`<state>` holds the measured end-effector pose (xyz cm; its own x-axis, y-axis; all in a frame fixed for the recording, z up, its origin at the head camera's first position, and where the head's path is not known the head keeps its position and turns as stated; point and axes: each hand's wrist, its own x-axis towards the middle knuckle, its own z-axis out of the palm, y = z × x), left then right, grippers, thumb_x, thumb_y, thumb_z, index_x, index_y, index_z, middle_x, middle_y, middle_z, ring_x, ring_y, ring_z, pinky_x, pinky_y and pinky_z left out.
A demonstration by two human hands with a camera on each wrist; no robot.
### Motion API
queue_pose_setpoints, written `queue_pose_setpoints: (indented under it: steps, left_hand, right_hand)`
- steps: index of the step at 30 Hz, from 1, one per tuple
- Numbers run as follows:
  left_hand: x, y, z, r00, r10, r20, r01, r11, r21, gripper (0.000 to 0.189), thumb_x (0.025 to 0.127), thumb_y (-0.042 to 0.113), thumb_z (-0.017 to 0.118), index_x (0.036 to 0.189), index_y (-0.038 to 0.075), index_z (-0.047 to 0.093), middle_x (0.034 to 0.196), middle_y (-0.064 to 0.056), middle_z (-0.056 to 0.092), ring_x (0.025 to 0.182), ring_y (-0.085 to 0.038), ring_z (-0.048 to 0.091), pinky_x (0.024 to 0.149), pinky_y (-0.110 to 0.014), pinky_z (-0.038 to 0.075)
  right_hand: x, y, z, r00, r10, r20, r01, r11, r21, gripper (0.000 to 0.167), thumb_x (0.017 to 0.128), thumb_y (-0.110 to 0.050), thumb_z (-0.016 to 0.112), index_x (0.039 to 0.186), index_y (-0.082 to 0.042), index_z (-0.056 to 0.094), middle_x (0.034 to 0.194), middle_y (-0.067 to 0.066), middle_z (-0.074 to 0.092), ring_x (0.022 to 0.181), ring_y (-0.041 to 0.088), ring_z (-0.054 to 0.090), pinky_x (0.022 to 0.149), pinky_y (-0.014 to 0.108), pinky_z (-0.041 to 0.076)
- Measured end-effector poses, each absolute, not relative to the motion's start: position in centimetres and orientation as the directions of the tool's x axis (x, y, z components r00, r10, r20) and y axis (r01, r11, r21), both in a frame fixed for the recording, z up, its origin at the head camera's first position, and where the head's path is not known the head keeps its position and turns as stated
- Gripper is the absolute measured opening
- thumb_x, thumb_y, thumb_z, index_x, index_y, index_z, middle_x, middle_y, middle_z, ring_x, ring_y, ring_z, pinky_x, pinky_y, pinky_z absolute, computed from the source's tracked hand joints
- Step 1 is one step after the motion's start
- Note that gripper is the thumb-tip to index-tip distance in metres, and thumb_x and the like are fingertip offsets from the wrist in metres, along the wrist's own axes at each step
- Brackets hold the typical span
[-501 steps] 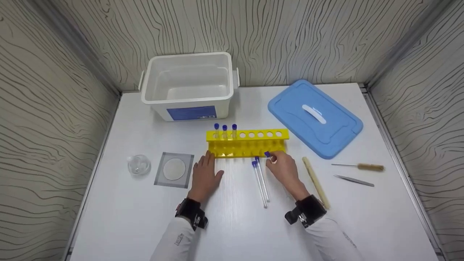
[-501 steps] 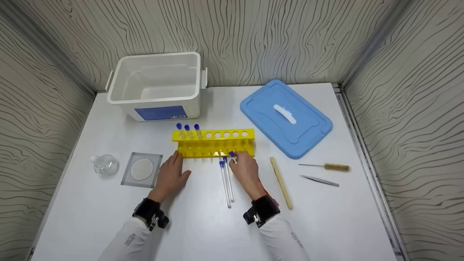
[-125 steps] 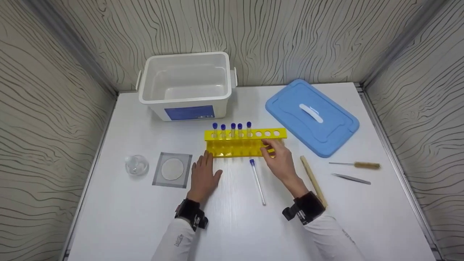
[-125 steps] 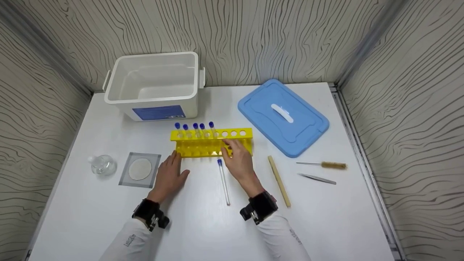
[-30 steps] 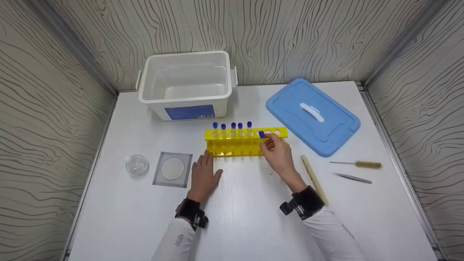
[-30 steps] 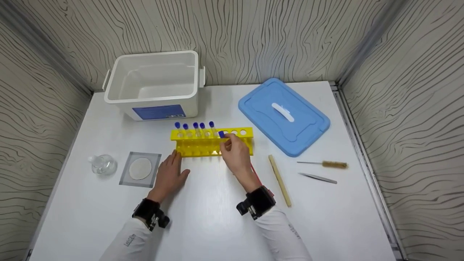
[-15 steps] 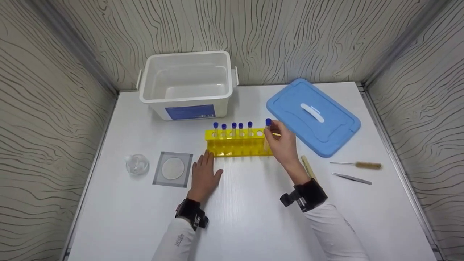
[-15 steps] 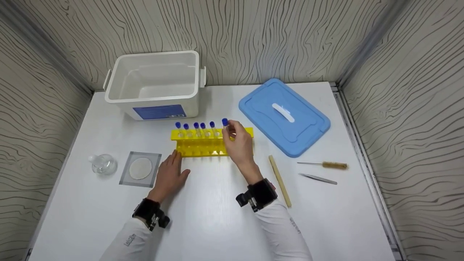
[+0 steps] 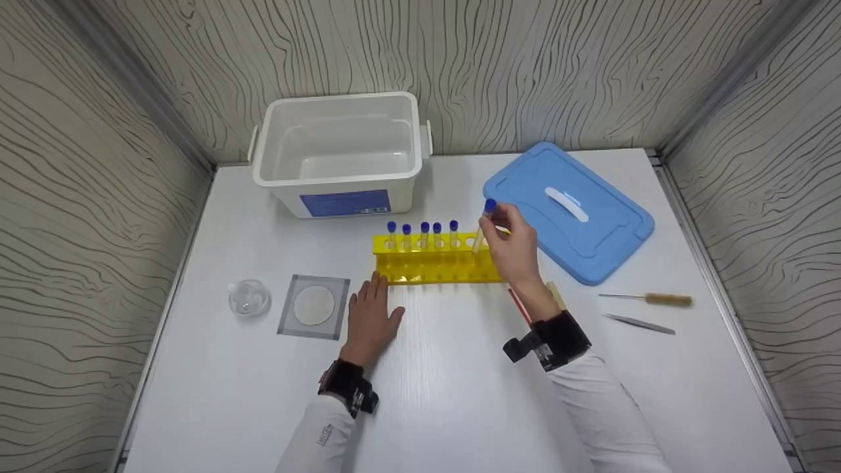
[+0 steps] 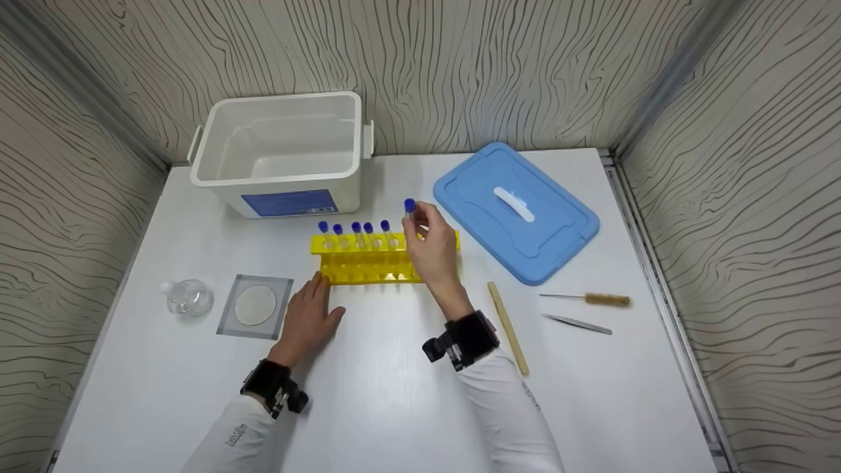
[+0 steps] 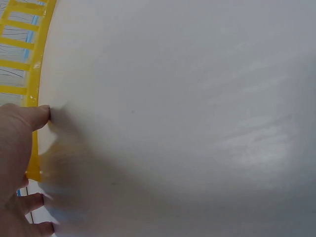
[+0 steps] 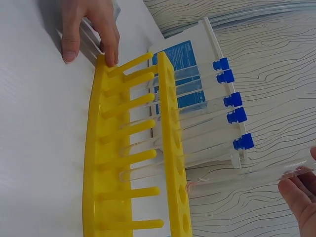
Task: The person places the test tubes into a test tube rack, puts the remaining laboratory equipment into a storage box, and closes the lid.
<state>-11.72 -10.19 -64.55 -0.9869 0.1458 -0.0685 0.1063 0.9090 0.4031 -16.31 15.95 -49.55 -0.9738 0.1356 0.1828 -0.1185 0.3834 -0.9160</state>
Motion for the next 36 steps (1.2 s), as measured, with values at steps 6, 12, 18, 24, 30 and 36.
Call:
queue_pose_setpoints:
  steps: [6,12,18,24,30,36]
  left_hand:
    - [-11.6,-10.2,-64.4,-0.987,0.145,-0.065,0.105,0.903,0.418,0.077,0.101,0.040,0.066,0.160,0.000,0.038,0.169,-0.022,0.035,0.153,-0.044,0.040,0.125,-0.065,0.033]
    - [-11.6,-10.2,-64.6,-0.988,0.145,-0.055,0.108,0.897,0.428,0.076,0.100,0.039,0.067,0.160,-0.001,0.039,0.169,-0.023,0.035,0.152,-0.044,0.041,0.124,-0.066,0.033]
    - [-11.5,-10.1,-64.5,-0.987,0.143,-0.075,0.098,0.901,0.423,0.077,0.101,0.040,0.066,0.161,0.000,0.037,0.170,-0.022,0.034,0.154,-0.044,0.039,0.126,-0.065,0.031]
    - [-11.4,-10.2,-64.2,-0.987,0.149,-0.060,0.108,0.892,0.438,0.076,0.102,0.038,0.065,0.161,-0.001,0.036,0.169,-0.024,0.034,0.154,-0.046,0.038,0.125,-0.066,0.031]
    - [-11.4,-10.1,-64.2,-0.987,0.146,-0.062,0.106,0.898,0.426,0.077,0.102,0.039,0.065,0.161,-0.001,0.036,0.170,-0.023,0.034,0.153,-0.045,0.039,0.125,-0.065,0.031]
    - [-11.6,-10.3,-64.3,-0.987,0.146,-0.070,0.101,0.893,0.438,0.076,0.103,0.039,0.064,0.161,0.000,0.036,0.171,-0.022,0.032,0.154,-0.044,0.038,0.126,-0.065,0.030]
  right_hand:
    - [-16.7,16.0,-49.9,-0.977,0.134,0.166,-0.110,0.354,-0.929,0.032,0.105,-0.011,0.062,0.135,0.001,0.059,0.129,0.021,0.069,0.126,0.035,0.069,0.109,0.048,0.056]
    - [-17.0,16.1,-50.8,-0.979,0.121,0.162,-0.111,0.348,-0.931,0.033,0.105,-0.009,0.063,0.135,0.002,0.059,0.132,0.022,0.069,0.128,0.038,0.068,0.109,0.047,0.055]
    - [-17.4,16.2,-52.2,-0.984,0.114,0.140,-0.089,0.369,-0.925,0.031,0.104,-0.009,0.063,0.132,0.005,0.060,0.129,0.024,0.069,0.127,0.038,0.069,0.108,0.047,0.056]
    - [-17.8,16.2,-53.2,-0.990,0.098,0.098,-0.051,0.399,-0.916,0.031,0.104,-0.008,0.062,0.133,0.005,0.060,0.132,0.025,0.067,0.129,0.040,0.067,0.111,0.048,0.054]
    - [-17.9,16.2,-54.0,-0.996,0.077,0.045,-0.005,0.458,-0.889,0.034,0.105,-0.010,0.061,0.137,0.004,0.058,0.138,0.024,0.067,0.131,0.040,0.066,0.112,0.049,0.053]
    - [-18.1,16.2,-54.6,-0.996,0.086,0.017,0.028,0.495,-0.869,0.034,0.106,-0.012,0.061,0.138,0.001,0.059,0.138,0.022,0.068,0.131,0.038,0.066,0.112,0.048,0.053]
